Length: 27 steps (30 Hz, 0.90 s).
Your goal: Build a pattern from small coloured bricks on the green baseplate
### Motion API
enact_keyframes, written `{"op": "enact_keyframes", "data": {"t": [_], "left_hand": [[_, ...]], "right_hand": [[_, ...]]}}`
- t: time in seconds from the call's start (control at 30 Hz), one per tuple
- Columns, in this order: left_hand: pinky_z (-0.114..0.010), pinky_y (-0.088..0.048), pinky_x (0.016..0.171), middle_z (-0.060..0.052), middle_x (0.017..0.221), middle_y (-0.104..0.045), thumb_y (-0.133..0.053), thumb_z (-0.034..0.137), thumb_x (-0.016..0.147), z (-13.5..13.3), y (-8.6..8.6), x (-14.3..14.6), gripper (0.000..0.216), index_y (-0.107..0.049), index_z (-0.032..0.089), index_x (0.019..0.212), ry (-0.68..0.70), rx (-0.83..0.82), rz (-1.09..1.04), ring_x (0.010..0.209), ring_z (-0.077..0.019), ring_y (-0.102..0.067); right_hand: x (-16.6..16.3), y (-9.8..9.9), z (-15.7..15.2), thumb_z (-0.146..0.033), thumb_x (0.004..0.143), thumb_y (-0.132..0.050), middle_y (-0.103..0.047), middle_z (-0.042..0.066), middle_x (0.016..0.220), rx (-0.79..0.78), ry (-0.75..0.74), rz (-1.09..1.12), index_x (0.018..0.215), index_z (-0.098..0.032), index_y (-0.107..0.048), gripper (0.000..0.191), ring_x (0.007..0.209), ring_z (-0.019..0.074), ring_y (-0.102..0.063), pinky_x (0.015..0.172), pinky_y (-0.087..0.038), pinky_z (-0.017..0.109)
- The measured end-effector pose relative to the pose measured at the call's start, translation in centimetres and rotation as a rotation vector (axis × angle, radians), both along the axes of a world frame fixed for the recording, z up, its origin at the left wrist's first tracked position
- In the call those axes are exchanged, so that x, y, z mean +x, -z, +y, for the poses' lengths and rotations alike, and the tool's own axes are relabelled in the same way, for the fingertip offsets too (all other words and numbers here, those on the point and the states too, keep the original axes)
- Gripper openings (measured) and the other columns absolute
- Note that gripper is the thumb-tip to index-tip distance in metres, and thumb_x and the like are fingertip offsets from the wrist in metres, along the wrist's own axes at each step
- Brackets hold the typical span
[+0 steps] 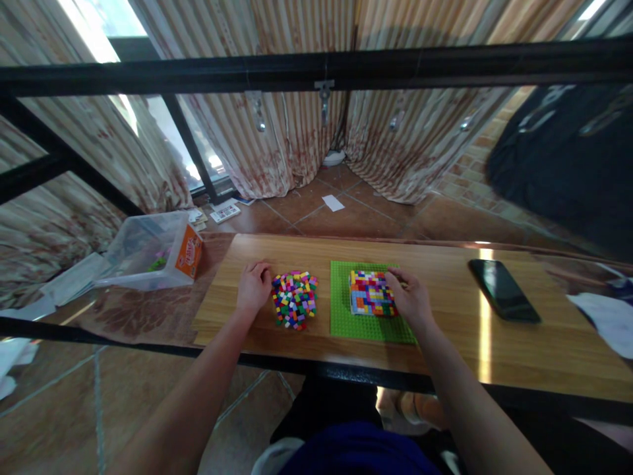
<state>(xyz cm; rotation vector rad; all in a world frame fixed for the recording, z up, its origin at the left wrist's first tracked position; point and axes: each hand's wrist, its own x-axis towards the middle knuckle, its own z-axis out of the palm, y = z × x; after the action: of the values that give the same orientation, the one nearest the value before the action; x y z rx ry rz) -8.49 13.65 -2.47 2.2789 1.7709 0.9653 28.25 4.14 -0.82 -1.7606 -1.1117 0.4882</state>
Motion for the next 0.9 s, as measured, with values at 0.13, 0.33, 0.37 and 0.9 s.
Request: {"op": "enact_keyframes", "data": {"t": [0.13, 0.33, 0.37, 0.9], "left_hand": [[-0.042, -0.05, 0.098, -0.012, 0.104, -0.07, -0.047, 0.019, 0.087, -0.01, 0.06, -0.01, 0.025, -0.07, 0.016, 0.097, -0.002, 0.012, 0.001, 0.102, -0.027, -0.063], [-0.044, -0.051, 0.098, -0.013, 0.105, -0.069, -0.046, 0.019, 0.087, 0.02, 0.11, -0.02, 0.026, -0.07, 0.015, 0.098, -0.006, 0.006, 0.014, 0.102, -0.0275, -0.062], [-0.044, -0.051, 0.097, -0.013, 0.105, -0.069, -0.046, 0.019, 0.087, 0.01, 0.1, -0.01, 0.026, -0.07, 0.015, 0.098, -0.008, 0.004, 0.015, 0.102, -0.0276, -0.062], [-0.042, -0.049, 0.099, -0.011, 0.104, -0.069, -0.047, 0.016, 0.087, -0.22, -0.05, 0.21, 0.024, -0.069, 0.017, 0.096, -0.008, -0.003, -0.011, 0.103, -0.0261, -0.062]], "right_hand": [[0.04, 0.96, 0.54, -0.056, 0.081, -0.057, -0.073, 0.013, 0.105, -0.041, -0.055, -0.016, 0.107, -0.015, -0.074, 0.051, 0.094, 0.0246, -0.065, 0.089, -0.05, 0.043], [-0.32, 0.88, 0.38, -0.055, 0.081, -0.058, -0.075, 0.011, 0.1, -0.065, -0.055, 0.014, 0.106, -0.015, -0.075, 0.05, 0.087, 0.024, -0.067, 0.084, -0.052, 0.041], [-0.38, 0.82, 0.38, -0.054, 0.08, -0.059, -0.075, 0.011, 0.098, -0.067, -0.048, 0.016, 0.105, -0.015, -0.075, 0.049, 0.086, 0.0239, -0.067, 0.082, -0.052, 0.04], [-0.69, 0.8, -0.15, -0.058, 0.083, -0.055, -0.073, 0.013, 0.1, -0.022, -0.059, -0.013, 0.106, -0.014, -0.073, 0.052, 0.089, 0.0258, -0.066, 0.084, -0.051, 0.042]]}}
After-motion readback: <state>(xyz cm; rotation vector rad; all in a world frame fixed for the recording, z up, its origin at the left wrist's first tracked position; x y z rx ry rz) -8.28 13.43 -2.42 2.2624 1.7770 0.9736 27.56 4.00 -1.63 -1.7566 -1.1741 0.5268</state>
